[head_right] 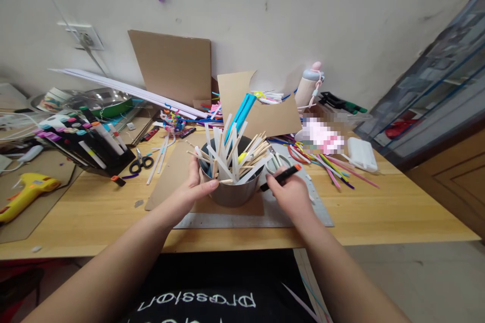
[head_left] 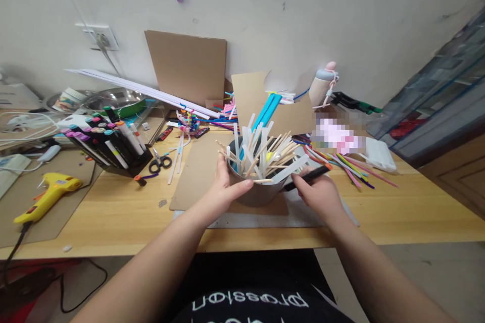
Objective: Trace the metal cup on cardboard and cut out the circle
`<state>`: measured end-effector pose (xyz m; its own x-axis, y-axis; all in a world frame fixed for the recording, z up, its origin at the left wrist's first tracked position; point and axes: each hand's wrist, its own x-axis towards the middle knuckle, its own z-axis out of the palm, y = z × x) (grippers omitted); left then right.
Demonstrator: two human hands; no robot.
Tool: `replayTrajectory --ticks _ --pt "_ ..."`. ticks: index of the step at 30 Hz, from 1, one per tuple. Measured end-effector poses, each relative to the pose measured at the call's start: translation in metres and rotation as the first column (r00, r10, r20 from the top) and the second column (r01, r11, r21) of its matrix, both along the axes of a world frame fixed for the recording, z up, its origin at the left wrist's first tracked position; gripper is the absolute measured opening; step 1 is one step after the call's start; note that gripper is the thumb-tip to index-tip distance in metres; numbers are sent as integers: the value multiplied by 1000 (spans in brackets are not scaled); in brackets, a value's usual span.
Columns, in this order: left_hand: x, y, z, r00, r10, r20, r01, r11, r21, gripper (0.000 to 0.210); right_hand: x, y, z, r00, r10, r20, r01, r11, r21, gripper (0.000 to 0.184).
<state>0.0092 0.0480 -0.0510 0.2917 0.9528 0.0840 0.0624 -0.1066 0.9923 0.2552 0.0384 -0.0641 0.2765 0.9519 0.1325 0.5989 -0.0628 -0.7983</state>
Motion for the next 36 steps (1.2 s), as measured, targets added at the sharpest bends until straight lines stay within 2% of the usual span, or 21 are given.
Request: replayTrajectory --ticks 2,4,5,6,7,9,11,13,15,17,19,20,21,23,25,27,31,33,36 --pt "-16 -8 1 985 36 -169 -24 997 73 106 5 -12 0 999 -40 -35 41 999 20 30" --pt "-44 -14 -1 907 245 -344 -178 960 216 86 10 -27 -4 989 -70 -127 79 995 67 27" --pt "-63 -16 -2 819 399 -413 -294 909 294 68 11 -36 -7 975 -65 -213 91 990 112 24" --pt "-83 -16 -3 673 543 -502 -400 838 371 52 12 -45 -10 952 -42 -303 95 982 160 20" --pt "-105 -15 -5 584 615 -529 -472 788 395 45 12 -54 -14 925 -1 -379 87 974 209 17" --pt "-145 -10 -8 453 703 -548 -572 701 426 48 7 -71 -19 883 139 -448 -7 959 283 9" --pt "-175 -3 -11 405 718 -566 -612 673 415 46 -3 -84 -20 853 291 -434 -164 938 306 6" --pt "-190 2 -13 420 699 -579 -629 684 369 32 -18 -92 -15 796 421 -436 -322 903 285 10" --pt "-188 1 -12 468 681 -563 -646 699 309 22 -35 -92 -8 688 511 -516 -447 858 254 15" --pt "-171 -8 -8 549 654 -520 -639 730 244 26 -53 -88 0 537 555 -635 -532 807 255 16" --pt "-145 -24 -3 699 570 -431 -573 808 139 34 -70 -82 7 421 554 -718 -557 783 277 17" --pt "-132 -34 0 785 499 -366 -510 857 75 33 -77 -80 11 396 555 -732 -554 780 292 16" --pt "-120 -43 2 893 409 -187 -428 901 -74 33 -84 -77 14 392 557 -732 -540 784 308 15" --pt "-101 -58 6 943 328 58 -306 923 -234 30 -94 -74 20 404 579 -708 -519 783 343 14" --pt "-91 -67 8 939 285 191 -223 931 -290 25 -99 -73 23 405 599 -691 -518 773 366 13" --pt "-87 -71 10 947 237 216 -174 946 -274 21 -102 -73 24 398 601 -693 -523 769 367 13" --pt "-80 -73 15 978 161 135 -135 974 -180 16 -104 -72 19 377 596 -710 -547 761 349 16" --pt "-76 -75 16 984 156 90 -146 984 -103 12 -104 -72 15 349 596 -723 -543 758 363 18" --pt "-73 -79 12 986 168 8 -168 982 81 11 -105 -73 8 278 579 -767 -539 755 374 18"
